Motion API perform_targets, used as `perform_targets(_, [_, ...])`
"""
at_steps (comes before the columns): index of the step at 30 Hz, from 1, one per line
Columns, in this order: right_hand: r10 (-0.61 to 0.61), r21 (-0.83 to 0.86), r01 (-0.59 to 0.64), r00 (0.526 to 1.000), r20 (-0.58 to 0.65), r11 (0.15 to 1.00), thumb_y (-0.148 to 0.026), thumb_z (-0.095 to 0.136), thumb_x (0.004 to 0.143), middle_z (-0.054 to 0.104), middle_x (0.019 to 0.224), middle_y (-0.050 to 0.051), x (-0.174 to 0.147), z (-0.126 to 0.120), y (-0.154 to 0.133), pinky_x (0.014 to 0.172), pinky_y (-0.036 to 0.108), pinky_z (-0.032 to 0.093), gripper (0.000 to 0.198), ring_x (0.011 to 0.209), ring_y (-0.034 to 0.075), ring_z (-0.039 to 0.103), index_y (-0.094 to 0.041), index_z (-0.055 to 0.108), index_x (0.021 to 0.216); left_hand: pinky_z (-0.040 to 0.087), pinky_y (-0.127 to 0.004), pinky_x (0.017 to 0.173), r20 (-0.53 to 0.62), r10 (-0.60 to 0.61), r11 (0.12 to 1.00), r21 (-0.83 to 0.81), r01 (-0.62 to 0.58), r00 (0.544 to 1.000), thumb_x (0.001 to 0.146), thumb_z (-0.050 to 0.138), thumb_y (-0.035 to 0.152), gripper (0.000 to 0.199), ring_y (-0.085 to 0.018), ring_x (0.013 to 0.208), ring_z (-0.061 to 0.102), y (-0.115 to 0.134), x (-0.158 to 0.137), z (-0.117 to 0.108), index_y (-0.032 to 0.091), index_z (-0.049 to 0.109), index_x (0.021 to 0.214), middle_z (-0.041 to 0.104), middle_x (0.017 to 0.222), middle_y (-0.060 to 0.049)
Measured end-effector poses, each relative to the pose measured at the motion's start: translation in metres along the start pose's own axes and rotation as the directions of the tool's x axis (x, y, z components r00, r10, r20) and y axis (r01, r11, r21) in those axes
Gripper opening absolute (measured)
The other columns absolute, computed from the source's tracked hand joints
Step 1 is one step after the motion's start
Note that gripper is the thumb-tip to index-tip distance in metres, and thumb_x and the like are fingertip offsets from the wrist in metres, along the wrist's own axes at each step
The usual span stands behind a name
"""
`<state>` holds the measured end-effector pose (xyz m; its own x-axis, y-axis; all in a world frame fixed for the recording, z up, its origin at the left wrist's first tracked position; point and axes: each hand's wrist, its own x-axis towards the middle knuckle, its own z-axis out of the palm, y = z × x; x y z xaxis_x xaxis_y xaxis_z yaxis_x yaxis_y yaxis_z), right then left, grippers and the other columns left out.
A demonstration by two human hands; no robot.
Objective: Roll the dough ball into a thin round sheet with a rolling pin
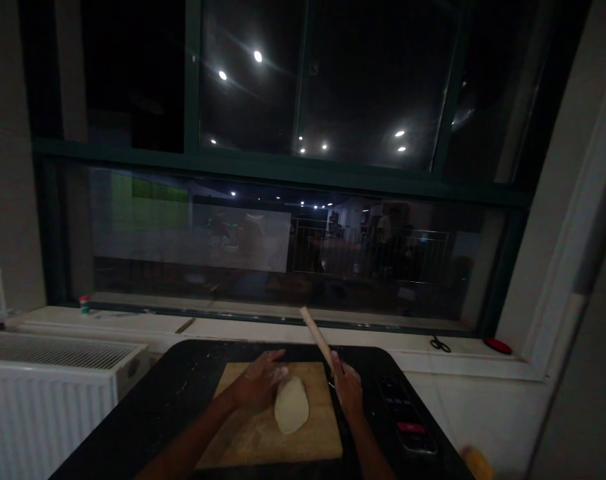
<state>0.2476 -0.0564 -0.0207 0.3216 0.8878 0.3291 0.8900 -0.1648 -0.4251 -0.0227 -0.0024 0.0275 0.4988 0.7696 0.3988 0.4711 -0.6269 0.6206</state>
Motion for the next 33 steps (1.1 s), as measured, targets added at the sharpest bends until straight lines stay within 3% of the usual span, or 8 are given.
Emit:
perform_targets(3, [-0.112, 0.0, 0.112, 0.993, 0.046, 0.994, -0.056, -0.001, 0.102, 0.073, 0.076, 0.006, -0.005, -0.017, 0.002, 0.071, 0.025, 0.047, 0.083, 0.077, 0.017, 0.068, -0.023, 0.069, 0.074, 0.04, -0.046, 0.111, -0.201, -0.025, 0.999, -0.03, 0.02, 0.979, 0.1, 0.03, 0.05, 0.051, -0.025, 0.128, 0.054, 0.008, -0.006, -0.034, 0.021, 0.054, 0.135, 0.06, 0.137, -0.01])
perform_targets(6, [-0.262, -0.021, 0.267, 0.957, 0.124, 0.964, -0.066, 0.017, 0.1, 0.071, 0.072, 0.004, -0.006, -0.033, 0.001, 0.075, 0.026, 0.044, 0.074, 0.077, 0.018, 0.067, -0.024, 0.068, 0.066, 0.041, -0.044, 0.111, -0.335, 0.033, 0.999, 0.013, -0.031, 0.942, 0.102, 0.03, 0.046, 0.046, -0.023, 0.126, 0.055, 0.018, -0.019, -0.05, 0.021, 0.057, 0.13, 0.062, 0.131, -0.008])
perform_targets(8, [-0.346, -0.034, 0.357, 0.92, 0.184, 0.933, -0.068, 0.025, 0.099, 0.072, 0.074, 0.003, -0.003, -0.04, -0.003, 0.079, 0.026, 0.043, 0.069, 0.081, 0.018, 0.067, -0.024, 0.069, 0.067, 0.044, -0.043, 0.109, -0.285, 0.076, 0.99, 0.132, -0.04, 0.956, 0.103, 0.033, 0.041, 0.039, -0.023, 0.124, 0.057, 0.019, -0.032, -0.038, 0.024, 0.061, 0.125, 0.065, 0.127, -0.006])
perform_targets(13, [-0.437, -0.078, 0.479, 0.848, 0.3, 0.874, -0.061, 0.033, 0.099, 0.075, 0.08, 0.006, 0.018, -0.039, -0.015, 0.084, 0.029, 0.045, 0.061, 0.085, 0.021, 0.069, -0.024, 0.072, 0.07, 0.046, -0.047, 0.109, -0.05, 0.062, 0.892, 0.452, -0.033, 0.997, 0.096, 0.046, 0.017, 0.035, -0.028, 0.129, 0.056, 0.002, -0.057, 0.026, 0.023, 0.063, 0.126, 0.062, 0.137, -0.011])
perform_targets(17, [-0.477, -0.096, 0.529, 0.818, 0.322, 0.843, -0.043, 0.041, 0.099, 0.076, 0.098, 0.005, 0.03, -0.023, -0.016, 0.091, 0.031, 0.047, 0.041, 0.098, 0.021, 0.068, -0.023, 0.074, 0.088, 0.036, -0.065, 0.11, 0.096, 0.001, 0.774, 0.631, -0.062, 0.995, 0.096, 0.041, 0.009, 0.04, -0.036, 0.139, 0.044, -0.006, -0.051, 0.046, 0.019, 0.063, 0.127, 0.049, 0.149, -0.017])
perform_targets(21, [-0.499, -0.098, 0.534, 0.831, 0.244, 0.84, -0.028, 0.039, 0.1, 0.067, 0.127, 0.007, 0.029, -0.008, -0.011, 0.104, 0.032, 0.043, 0.033, 0.123, 0.019, 0.057, -0.022, 0.067, 0.116, 0.031, -0.07, 0.11, 0.086, -0.105, 0.74, 0.673, 0.02, 0.991, 0.097, 0.035, 0.011, 0.046, -0.038, 0.142, 0.038, 0.0, -0.04, 0.051, 0.015, 0.057, 0.137, 0.044, 0.152, -0.02])
perform_targets(26, [-0.479, -0.121, 0.491, 0.87, 0.117, 0.862, -0.023, 0.032, 0.102, 0.066, 0.125, 0.008, 0.014, 0.007, 0.004, 0.106, 0.032, 0.044, 0.037, 0.121, 0.018, 0.059, -0.021, 0.065, 0.119, 0.031, -0.069, 0.112, 0.061, -0.091, 0.763, 0.646, 0.03, 0.994, 0.096, 0.034, 0.013, 0.047, -0.037, 0.141, 0.04, 0.003, -0.045, 0.063, 0.016, 0.059, 0.136, 0.045, 0.152, -0.016])
perform_targets(33, [-0.412, -0.313, 0.446, 0.895, 0.172, 0.838, -0.023, 0.035, 0.101, 0.064, 0.134, 0.011, -0.028, 0.014, 0.038, 0.108, 0.038, 0.044, 0.039, 0.134, 0.025, 0.051, -0.019, 0.063, 0.128, 0.041, -0.056, 0.111, -0.106, 0.178, 0.778, 0.625, -0.073, 0.978, 0.097, 0.04, 0.021, 0.048, -0.031, 0.134, 0.051, -0.023, -0.057, 0.086, 0.012, 0.049, 0.144, 0.055, 0.145, -0.014])
